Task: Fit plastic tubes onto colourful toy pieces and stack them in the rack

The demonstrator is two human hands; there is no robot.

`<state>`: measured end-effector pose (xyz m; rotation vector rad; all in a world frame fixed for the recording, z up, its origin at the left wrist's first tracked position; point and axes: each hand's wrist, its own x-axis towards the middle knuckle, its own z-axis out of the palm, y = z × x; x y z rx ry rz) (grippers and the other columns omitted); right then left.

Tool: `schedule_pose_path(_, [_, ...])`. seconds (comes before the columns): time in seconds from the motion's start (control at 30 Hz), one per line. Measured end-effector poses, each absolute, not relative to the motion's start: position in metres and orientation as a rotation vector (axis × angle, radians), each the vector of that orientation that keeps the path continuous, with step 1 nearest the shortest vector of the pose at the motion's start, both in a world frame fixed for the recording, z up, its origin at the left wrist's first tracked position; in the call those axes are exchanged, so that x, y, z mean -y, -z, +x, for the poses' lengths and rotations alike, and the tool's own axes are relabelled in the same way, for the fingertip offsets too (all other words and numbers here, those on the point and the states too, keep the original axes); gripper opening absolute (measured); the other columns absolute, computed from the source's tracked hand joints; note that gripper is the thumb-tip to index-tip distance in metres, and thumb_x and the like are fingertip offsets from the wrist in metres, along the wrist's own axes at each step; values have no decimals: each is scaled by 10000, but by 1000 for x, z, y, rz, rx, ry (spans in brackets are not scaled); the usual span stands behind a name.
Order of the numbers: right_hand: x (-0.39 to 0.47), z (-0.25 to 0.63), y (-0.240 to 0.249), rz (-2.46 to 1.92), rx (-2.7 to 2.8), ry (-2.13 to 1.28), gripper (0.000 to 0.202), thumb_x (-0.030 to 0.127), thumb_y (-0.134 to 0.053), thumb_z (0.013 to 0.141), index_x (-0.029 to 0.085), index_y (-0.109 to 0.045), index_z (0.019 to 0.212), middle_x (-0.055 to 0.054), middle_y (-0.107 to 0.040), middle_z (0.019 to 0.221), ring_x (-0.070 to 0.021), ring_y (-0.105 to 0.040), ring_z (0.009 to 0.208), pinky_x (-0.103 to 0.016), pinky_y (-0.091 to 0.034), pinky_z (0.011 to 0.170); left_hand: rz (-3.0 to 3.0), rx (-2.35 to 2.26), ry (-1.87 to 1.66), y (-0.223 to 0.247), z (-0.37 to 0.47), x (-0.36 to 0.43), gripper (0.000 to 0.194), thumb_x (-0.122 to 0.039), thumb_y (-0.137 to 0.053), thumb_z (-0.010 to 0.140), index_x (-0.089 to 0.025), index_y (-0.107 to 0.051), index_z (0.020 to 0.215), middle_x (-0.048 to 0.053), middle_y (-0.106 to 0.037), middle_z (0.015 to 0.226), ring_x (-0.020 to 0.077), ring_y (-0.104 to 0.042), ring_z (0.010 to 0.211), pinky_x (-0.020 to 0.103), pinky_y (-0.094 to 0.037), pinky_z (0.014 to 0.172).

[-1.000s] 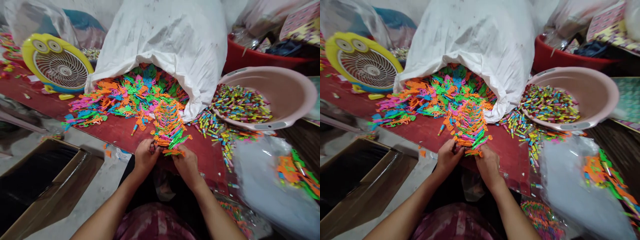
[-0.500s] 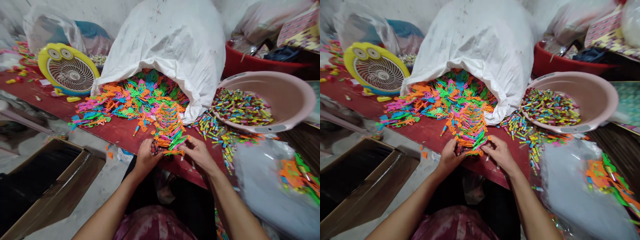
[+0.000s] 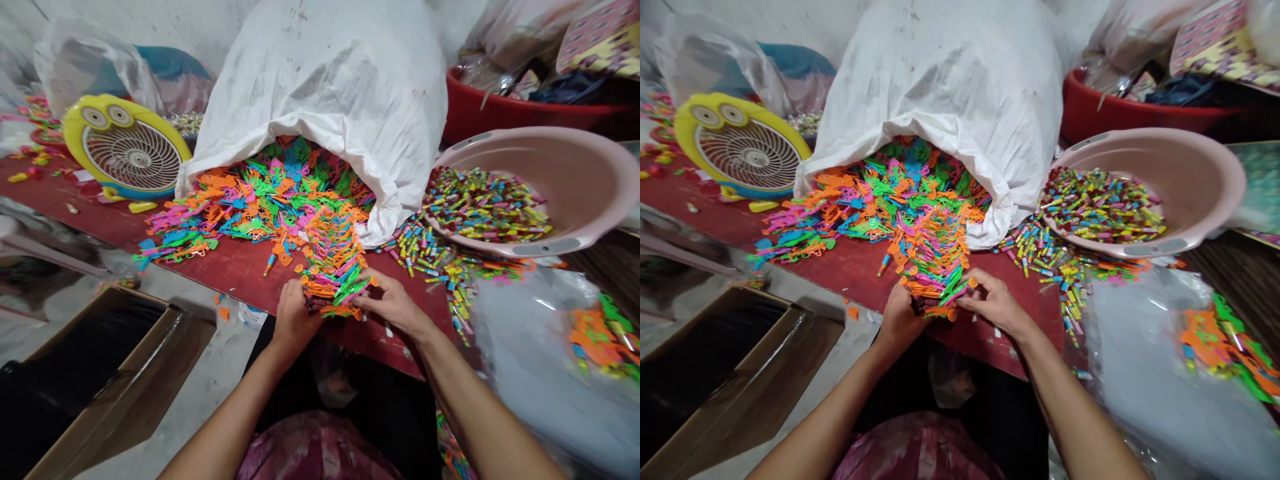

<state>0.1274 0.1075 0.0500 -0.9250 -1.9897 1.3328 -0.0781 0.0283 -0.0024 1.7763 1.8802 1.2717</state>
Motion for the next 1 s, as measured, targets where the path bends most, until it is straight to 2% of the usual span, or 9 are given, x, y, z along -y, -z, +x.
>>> schedule_pose_path(0.1, [-105,124,-48,-924,1963,-1346,303,422,-740,788,201,-660,979,15,-608,809,-105,-517,631,-225,-420,585,1722,-1818,-1334,-2,-76,-13,654,-420,-823,690,-210,-523,1232,95,-580,1152,257,-569,1083,397,-501,892])
schedule_pose_path(0.17, [-103,121,-47,-899,1981,-1314,302,437,-740,786,191,-670,946,0,-611,846,-101,-515,633,-221,-415,571,1695,-1886,-1543,-2,-73,-4,703,-411,-825,694,-201,-478,1268,114,-543,1212,253,-557,1119,393,-497,918])
schedule_pose_path(0.27, [-101,115,-45,-835,2052,-1185,261,425,-721,806,182,-678,888,-10,-603,830,-109,-513,651,-220,-406,569,1762,-2035,-1870,1,-69,6,620,-358,-814,712,-188,-489,1211,102,-543,1150,239,-561,1081,400,-491,924])
schedule_pose_path(0.33, [-97,112,-43,-779,2090,-1056,225,407,-702,831,185,-679,865,-10,-595,800,-119,-519,674,-228,-408,596,1800,-2064,-1959,2,-68,11,581,-348,-806,721,-189,-498,1188,86,-550,1099,229,-565,1038,399,-496,902])
schedule_pose_path(0.43, [-90,107,-38,-708,2117,-914,170,367,-681,865,196,-680,872,-2,-588,786,-123,-526,699,-233,-405,636,1861,-2036,-1945,2,-69,17,448,-282,-767,772,-199,-533,1145,82,-562,1089,219,-568,1032,388,-497,892])
schedule_pose_path(0.57, [-83,98,-31,-717,2087,-850,147,336,-702,852,200,-658,818,30,-534,732,-103,-495,648,-216,-358,589,2052,-1924,-1828,-2,-67,24,241,-138,-664,842,-210,-581,1057,54,-611,1014,182,-593,977,343,-498,865])
schedule_pose_path(0.8, [-77,93,-26,-798,2038,-844,126,262,-705,823,190,-613,776,56,-494,700,-85,-452,623,-206,-323,579,1983,-1744,-1751,-6,-66,23,179,-139,-650,858,-199,-571,1007,26,-637,922,143,-623,872,294,-516,815])
schedule_pose_path(0.9, [-72,92,-27,-874,2013,-855,89,231,-706,801,200,-627,827,61,-499,706,-86,-463,632,-199,-338,583,1961,-1753,-1711,-4,-67,24,243,-211,-698,836,-198,-563,1038,37,-640,943,155,-639,884,307,-534,824])
schedule_pose_path(1.0, [-66,92,-29,-913,1990,-855,109,204,-684,799,211,-638,898,46,-536,766,-88,-507,650,-197,-377,592,1937,-1826,-1708,-1,-69,26,259,-212,-656,868,-199,-556,1107,50,-649,977,158,-652,902,306,-541,824])
